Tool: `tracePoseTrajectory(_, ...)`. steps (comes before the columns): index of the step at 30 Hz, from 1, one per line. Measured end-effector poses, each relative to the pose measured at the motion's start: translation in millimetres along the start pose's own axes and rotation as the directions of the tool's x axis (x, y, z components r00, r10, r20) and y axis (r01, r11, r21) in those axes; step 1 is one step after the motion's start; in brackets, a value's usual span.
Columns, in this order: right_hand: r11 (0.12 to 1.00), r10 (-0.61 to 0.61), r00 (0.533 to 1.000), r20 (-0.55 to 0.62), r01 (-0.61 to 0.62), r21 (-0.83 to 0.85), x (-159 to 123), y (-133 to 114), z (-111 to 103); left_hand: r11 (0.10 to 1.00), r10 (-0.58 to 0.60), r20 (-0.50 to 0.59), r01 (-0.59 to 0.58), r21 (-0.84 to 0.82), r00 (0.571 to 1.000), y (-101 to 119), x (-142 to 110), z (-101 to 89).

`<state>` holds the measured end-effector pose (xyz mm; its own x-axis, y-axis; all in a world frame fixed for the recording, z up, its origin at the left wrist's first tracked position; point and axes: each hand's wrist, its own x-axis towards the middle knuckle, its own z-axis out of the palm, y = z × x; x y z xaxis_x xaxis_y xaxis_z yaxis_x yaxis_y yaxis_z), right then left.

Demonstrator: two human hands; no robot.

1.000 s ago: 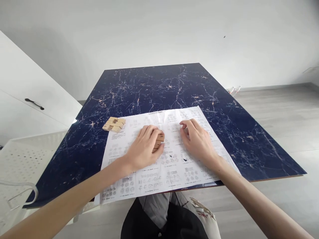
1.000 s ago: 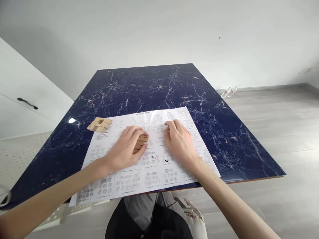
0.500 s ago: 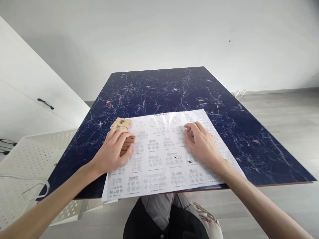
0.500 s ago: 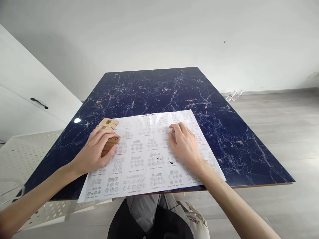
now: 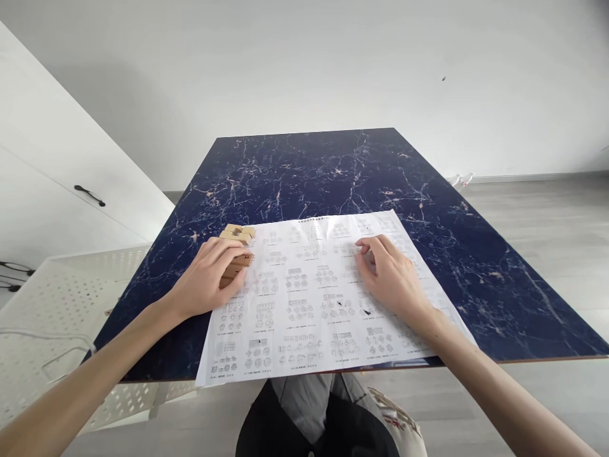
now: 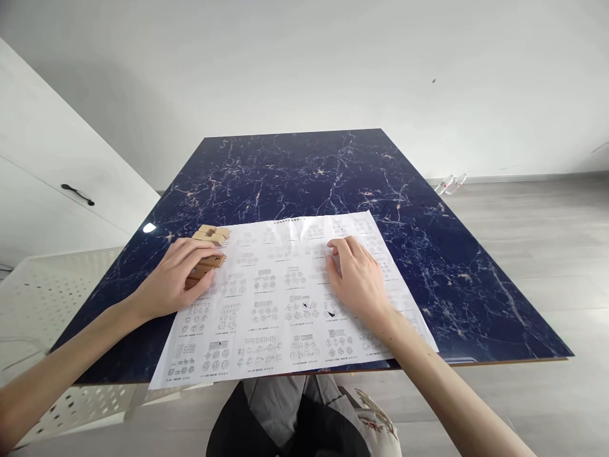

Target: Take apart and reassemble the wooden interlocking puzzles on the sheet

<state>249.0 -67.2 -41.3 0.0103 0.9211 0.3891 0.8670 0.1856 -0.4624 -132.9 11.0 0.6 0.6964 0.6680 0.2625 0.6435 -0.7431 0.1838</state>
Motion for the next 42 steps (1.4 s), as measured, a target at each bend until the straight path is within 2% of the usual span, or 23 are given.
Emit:
tracePoseTrajectory(8, 1.000, 0.010, 1.000, 0.006, -0.010, -0.001, -0.2, -1.5, -0.3, 0.999, 0.039, -0.046, -0.038, 0.021, 0.998, -3.7, 4.9, 1.7)
tracePoseTrajectory(11, 1.000, 0.012, 1.000, 0.002, -0.012, -0.002, -0.2, -2.0, -0.8, 0.999, 0.028, -0.141, -0.022, 0.049, 0.990, -2.5, 2.1, 0.2)
tracePoseTrajectory(13, 1.000, 0.008, 1.000, -0.005, -0.008, -0.003, -0.2, -2.2, -1.0, 0.998, -0.016, -0.263, 0.032, 0.057, 0.965, -2.7, -0.2, -1.5)
tracePoseTrajectory(15, 1.000, 0.001, 1.000, -0.007, -0.001, 0.000, -0.2, -2.3, -1.0, 0.991, -0.107, -0.381, 0.129, 0.033, 0.919, -4.0, -1.4, -3.9)
tracePoseTrajectory(17, 1.000, -0.001, 1.000, -0.005, 0.001, 0.003, -0.3, -2.2, -1.0, 0.972, -0.220, -0.443, 0.236, -0.020, 0.869, -6.7, -1.4, -6.5)
tracePoseTrajectory(21, 1.000, 0.001, 1.000, 0.000, -0.001, 0.008, -0.3, -1.4, -0.5, 0.901, -0.428, -0.402, 0.417, -0.120, 0.809, -16.0, 0.4, -9.3)
tracePoseTrajectory(25, 1.000, -0.001, 1.000, 0.005, 0.001, 0.010, 0.1, -0.9, -0.3, 0.794, -0.608, -0.283, 0.574, -0.202, 0.742, -26.6, 2.4, -6.6)
tracePoseTrajectory(27, 1.000, 0.002, 1.000, 0.012, -0.002, 0.011, 0.2, -1.0, -0.5, 0.749, -0.662, -0.223, 0.624, -0.222, 0.715, -29.6, 3.7, -4.9)
tracePoseTrajectory(30, 1.000, 0.002, 1.000, 0.015, -0.002, 0.010, 0.1, -1.5, -0.7, 0.743, -0.668, -0.193, 0.632, -0.218, 0.719, -29.3, 5.7, -4.1)
tracePoseTrajectory(36, 1.000, -0.005, 1.000, 0.000, 0.005, 0.006, -0.5, -2.0, -0.1, 0.782, -0.619, -0.173, 0.582, -0.223, 0.766, -22.1, 6.8, -5.3)
tracePoseTrajectory(40, 1.000, -0.002, 1.000, 0.008, 0.002, 0.006, -0.6, -2.1, 0.2, 0.803, -0.593, -0.187, 0.559, -0.206, 0.783, -20.5, 6.2, -4.4)
tracePoseTrajectory(42, 1.000, 0.003, 1.000, 0.006, -0.003, 0.003, -0.6, -2.3, 0.1, 0.833, -0.552, -0.213, 0.523, -0.178, 0.806, -20.8, 7.1, -5.0)
